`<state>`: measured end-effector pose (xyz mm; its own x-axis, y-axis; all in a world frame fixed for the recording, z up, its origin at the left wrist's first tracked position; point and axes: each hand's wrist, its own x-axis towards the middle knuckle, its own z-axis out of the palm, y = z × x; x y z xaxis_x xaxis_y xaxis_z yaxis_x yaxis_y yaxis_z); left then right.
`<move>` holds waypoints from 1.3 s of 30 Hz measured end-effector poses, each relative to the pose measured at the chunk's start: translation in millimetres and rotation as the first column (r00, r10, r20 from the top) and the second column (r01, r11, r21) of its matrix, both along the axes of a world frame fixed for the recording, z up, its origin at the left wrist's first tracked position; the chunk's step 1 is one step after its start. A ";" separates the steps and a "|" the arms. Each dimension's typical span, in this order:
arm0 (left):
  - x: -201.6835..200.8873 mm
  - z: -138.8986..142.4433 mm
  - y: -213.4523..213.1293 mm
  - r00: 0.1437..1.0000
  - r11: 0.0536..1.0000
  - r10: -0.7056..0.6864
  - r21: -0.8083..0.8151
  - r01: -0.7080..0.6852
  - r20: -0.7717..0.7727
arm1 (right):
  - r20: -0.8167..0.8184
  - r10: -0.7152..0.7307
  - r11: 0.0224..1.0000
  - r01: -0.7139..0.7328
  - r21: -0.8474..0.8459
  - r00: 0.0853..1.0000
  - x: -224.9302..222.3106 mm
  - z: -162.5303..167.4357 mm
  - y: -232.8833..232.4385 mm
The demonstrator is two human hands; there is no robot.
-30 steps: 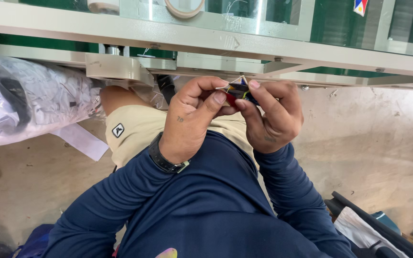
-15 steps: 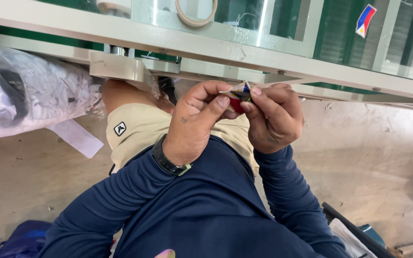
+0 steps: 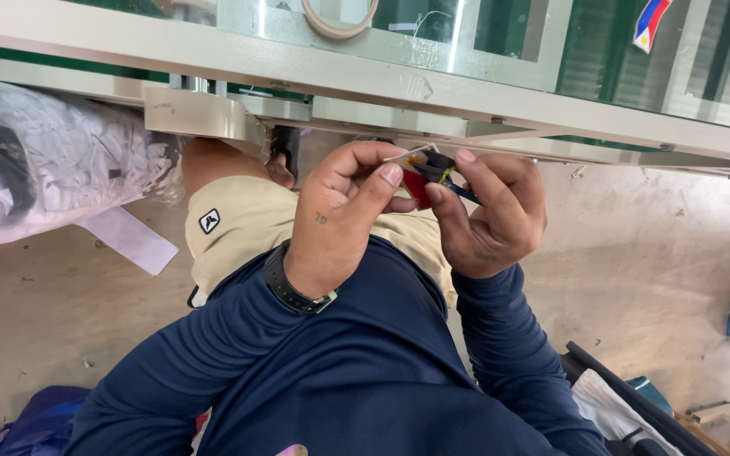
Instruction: The person trims the edges of small Philippine flag patches using pliers. They pick up each patch from a pile on a glass table, trim excess material around the edges, and place the finished pieces back on the table.
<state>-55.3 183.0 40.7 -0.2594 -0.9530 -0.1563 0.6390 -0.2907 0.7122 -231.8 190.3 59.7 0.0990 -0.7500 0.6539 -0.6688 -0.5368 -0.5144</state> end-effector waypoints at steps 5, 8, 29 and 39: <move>1.6 -2.4 2.6 0.998 0.999 -0.025 -0.039 0.027 0.054 | 0.036 0.004 0.999 -0.006 0.045 0.999 1.6 -2.5 0.2; 3.6 -7.1 4.2 0.996 0.995 -0.057 -0.077 0.062 0.069 | 0.065 0.011 0.995 -0.018 0.095 0.998 -1.0 -3.9 5.1; 9.2 -14.5 7.0 0.997 0.990 -0.075 -0.121 0.077 0.022 | 0.076 0.050 0.996 -0.055 0.070 0.996 0.8 -5.7 3.2; 7.0 -11.0 6.3 0.997 0.993 -0.074 -0.092 0.077 0.036 | 0.110 0.003 0.994 -0.015 0.109 0.994 0.6 -5.6 3.5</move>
